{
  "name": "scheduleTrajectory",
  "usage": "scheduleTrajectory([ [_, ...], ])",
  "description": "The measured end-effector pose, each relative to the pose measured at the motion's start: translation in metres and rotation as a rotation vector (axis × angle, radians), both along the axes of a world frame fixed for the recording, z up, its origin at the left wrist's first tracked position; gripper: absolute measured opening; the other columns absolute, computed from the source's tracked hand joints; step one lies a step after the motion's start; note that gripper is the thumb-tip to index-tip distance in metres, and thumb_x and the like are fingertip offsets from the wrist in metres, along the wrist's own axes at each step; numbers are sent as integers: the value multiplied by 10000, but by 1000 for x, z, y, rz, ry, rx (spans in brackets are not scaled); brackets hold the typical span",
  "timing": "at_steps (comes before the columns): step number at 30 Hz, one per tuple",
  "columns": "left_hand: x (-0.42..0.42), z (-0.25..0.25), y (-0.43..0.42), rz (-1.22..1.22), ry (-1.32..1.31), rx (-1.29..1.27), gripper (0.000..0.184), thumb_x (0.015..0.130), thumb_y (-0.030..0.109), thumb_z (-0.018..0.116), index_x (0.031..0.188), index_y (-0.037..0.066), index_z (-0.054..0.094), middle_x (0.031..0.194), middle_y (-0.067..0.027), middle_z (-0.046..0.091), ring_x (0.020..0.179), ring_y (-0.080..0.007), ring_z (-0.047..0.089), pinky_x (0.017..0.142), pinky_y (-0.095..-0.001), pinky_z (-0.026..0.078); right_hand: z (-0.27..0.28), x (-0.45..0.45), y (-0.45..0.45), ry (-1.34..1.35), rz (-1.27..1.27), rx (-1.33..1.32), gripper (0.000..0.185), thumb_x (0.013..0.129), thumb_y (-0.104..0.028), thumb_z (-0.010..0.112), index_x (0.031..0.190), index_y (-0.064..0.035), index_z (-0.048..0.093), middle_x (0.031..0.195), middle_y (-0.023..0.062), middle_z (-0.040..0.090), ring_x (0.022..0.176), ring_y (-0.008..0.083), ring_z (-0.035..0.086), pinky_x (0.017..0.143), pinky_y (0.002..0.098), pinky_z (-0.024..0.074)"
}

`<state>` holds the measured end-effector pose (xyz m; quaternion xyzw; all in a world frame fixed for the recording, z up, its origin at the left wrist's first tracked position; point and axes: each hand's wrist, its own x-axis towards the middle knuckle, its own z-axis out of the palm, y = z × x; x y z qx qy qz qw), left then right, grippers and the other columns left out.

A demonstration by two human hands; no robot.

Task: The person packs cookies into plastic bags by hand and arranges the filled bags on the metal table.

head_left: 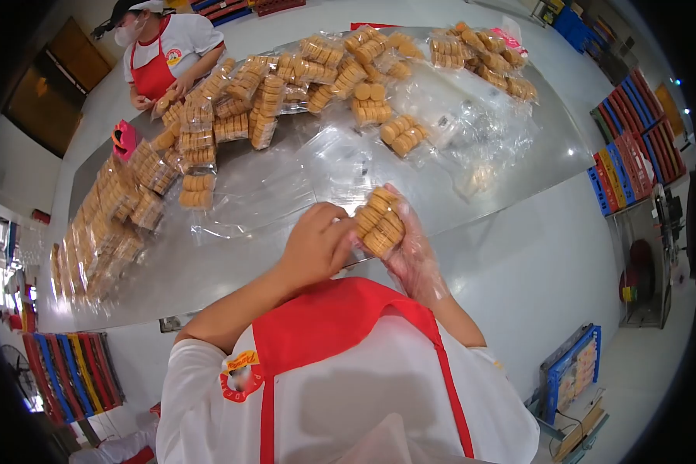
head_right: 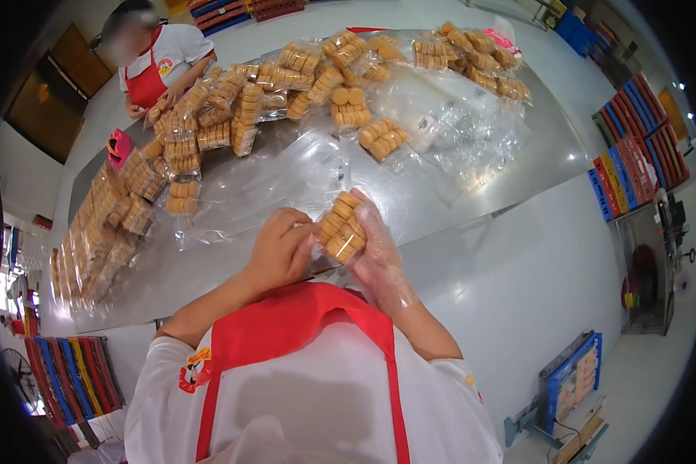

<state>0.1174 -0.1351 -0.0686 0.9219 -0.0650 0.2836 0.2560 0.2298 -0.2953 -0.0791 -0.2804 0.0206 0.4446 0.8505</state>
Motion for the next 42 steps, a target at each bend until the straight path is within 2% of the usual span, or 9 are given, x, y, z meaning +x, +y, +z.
scheduleTrajectory([
  [3, 26, -3, 16, 325, 7, 270, 291, 839, 158, 680, 1089, 28, 606, 1049, -188, 559, 906, -368, 551, 770, -465, 480, -15, 9, -13, -214, -73, -89, 782, 875, -201, 712, 1511, -124, 263, 1275, 142, 486, 1094, 367, 608, 754, 502, 611],
  [6, 48, -15, 32, 449, 256, 308, 281, 818, 133, 666, 1082, 57, 608, 1007, -169, 556, 915, -365, 561, 769, -462, 492, -23, 11, -29, -148, -43, -180, 825, 839, -111, 684, 1527, -113, 228, 1272, 155, 481, 1084, 374, 611, 762, 485, 615],
  [11, 58, -31, 46, 542, 478, 330, 253, 782, 56, 618, 1034, 58, 634, 993, -176, 559, 918, -362, 586, 757, -434, 513, -30, 8, -40, -144, 25, -190, 864, 813, -82, 645, 1538, -72, 175, 1286, 178, 468, 1102, 376, 598, 773, 478, 612],
  [18, 8, 18, 61, 564, 658, 451, 75, 758, 10, 624, 784, -39, 675, 1016, -216, 564, 925, -350, 607, 782, -398, 557, -20, 19, -5, -269, 36, -17, 907, 776, -61, 668, 1537, -39, 175, 1299, 164, 493, 1171, 340, 563, 888, 493, 565],
  [21, -15, 58, 71, 444, 847, 486, 178, 779, -35, 554, 925, -104, 629, 1069, -283, 548, 922, -413, 606, 819, -475, 527, -6, 19, 28, -331, 68, 86, 917, 740, -57, 724, 1520, -24, 242, 1308, 132, 518, 1219, 301, 540, 976, 471, 516],
  [23, -27, 72, 67, 501, 763, 441, 206, 784, -49, 538, 963, -117, 616, 1107, -306, 536, 911, -420, 606, 820, -475, 522, 4, 22, 51, -378, 147, 144, 926, 698, -73, 797, 1492, -11, 324, 1350, 97, 515, 1243, 242, 531, 1066, 424, 444],
  [34, -68, 121, 61, 664, 610, -6, 613, 763, -60, 589, 1349, -149, 429, 1345, -308, 421, 1155, -451, 563, 988, -438, 483, 67, -25, 140, -538, 286, 467, 903, 684, -129, 848, 1466, -58, 403, 1388, 68, 507, 1277, 189, 498, 1098, 371, 395],
  [40, -85, 117, 59, 588, 373, -3, 713, 739, -80, 496, 1438, -67, 354, 1515, -261, 320, 1310, -442, 446, 1014, -439, 456, 87, -24, 115, -950, 264, 333, 776, 746, -49, 769, 1446, -46, 433, 1348, 66, 549, 1264, 195, 523, 1074, 346, 412],
  [42, -85, 130, 54, 541, 326, -78, 748, 734, -74, 507, 1461, -60, 332, 1554, -241, 287, 1302, -433, 465, 986, -428, 479, 88, -20, 104, -1351, 276, 164, 735, 760, -37, 748, 1432, -44, 450, 1290, 76, 590, 1198, 202, 573, 1023, 335, 450],
])
